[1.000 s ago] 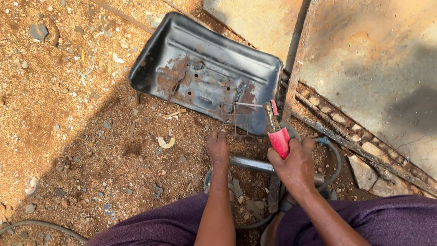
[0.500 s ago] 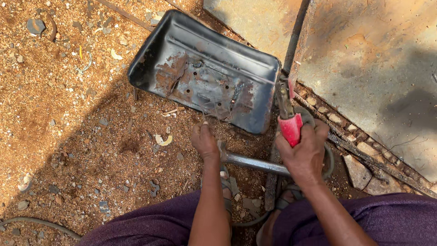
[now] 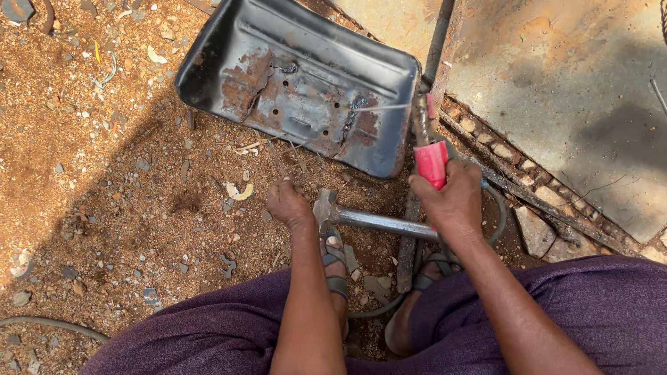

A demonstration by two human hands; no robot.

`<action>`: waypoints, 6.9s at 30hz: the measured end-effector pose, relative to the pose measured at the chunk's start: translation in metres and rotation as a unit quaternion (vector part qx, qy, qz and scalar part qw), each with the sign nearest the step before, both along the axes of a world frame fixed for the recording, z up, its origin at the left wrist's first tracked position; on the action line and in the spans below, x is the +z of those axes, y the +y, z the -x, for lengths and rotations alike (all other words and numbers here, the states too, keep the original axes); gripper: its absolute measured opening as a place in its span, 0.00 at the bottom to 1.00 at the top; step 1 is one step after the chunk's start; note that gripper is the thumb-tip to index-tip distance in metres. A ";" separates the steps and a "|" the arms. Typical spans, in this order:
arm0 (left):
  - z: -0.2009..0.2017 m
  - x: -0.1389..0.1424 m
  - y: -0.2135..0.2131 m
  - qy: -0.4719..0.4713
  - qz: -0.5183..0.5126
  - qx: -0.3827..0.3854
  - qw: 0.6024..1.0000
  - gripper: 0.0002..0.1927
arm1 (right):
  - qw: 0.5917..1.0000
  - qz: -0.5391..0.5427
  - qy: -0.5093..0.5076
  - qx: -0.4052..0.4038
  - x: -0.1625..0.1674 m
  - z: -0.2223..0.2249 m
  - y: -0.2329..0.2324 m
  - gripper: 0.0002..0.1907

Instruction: The person welds a small grid mesh piece onto a rusted metal tray panel, positioning the grid by hand while using a welding rod clamp to apply weld spots along the joints.

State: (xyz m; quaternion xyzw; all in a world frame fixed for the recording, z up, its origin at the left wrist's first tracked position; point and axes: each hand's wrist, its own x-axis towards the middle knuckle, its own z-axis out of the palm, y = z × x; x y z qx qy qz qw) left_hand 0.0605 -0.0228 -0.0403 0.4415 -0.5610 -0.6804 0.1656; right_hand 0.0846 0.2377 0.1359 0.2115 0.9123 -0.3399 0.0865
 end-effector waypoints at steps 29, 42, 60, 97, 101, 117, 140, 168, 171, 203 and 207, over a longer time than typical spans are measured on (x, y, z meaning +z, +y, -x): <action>0.019 0.026 0.020 -0.025 0.045 -0.213 0.976 0.06 | 0.981 -0.030 0.174 0.077 -0.004 0.005 -0.015 0.25; 0.009 0.030 0.014 -0.124 0.062 -0.251 0.958 0.09 | 0.998 -0.025 0.038 -0.031 0.014 -0.017 0.000 0.28; 0.006 0.019 0.036 -0.119 0.002 -0.281 0.952 0.14 | 0.998 -0.030 0.037 0.034 -0.012 -0.026 -0.022 0.26; 0.009 0.021 0.023 -0.083 -0.042 -0.215 0.972 0.06 | 0.999 -0.029 -0.009 0.035 -0.016 -0.021 -0.026 0.26; 0.006 0.020 0.022 -0.062 0.047 -0.251 0.965 0.07 | 0.999 -0.023 0.021 0.032 -0.017 -0.022 -0.026 0.26; -0.002 0.007 0.021 -0.088 -0.002 -0.257 0.962 0.11 | 0.992 -0.029 0.124 0.015 -0.022 -0.033 -0.019 0.22; 0.003 0.005 0.038 -0.102 -0.008 -0.275 0.956 0.12 | 0.998 -0.028 0.041 0.029 -0.016 -0.031 -0.021 0.25; 0.011 0.008 0.035 0.037 0.261 -0.302 0.916 0.10 | 0.999 -0.024 0.029 0.018 -0.010 -0.024 -0.027 0.26; 0.012 0.007 0.034 -0.072 0.228 -0.311 0.920 0.11 | 0.999 -0.016 0.038 0.017 -0.011 -0.023 -0.027 0.26; 0.011 0.002 0.029 -0.039 -0.106 -0.259 0.959 0.07 | 0.990 -0.026 0.139 -0.015 -0.026 -0.027 -0.016 0.25; 0.011 0.006 0.020 -0.052 -0.215 -0.160 0.962 0.06 | 0.997 -0.036 0.064 -0.013 -0.021 -0.025 -0.019 0.24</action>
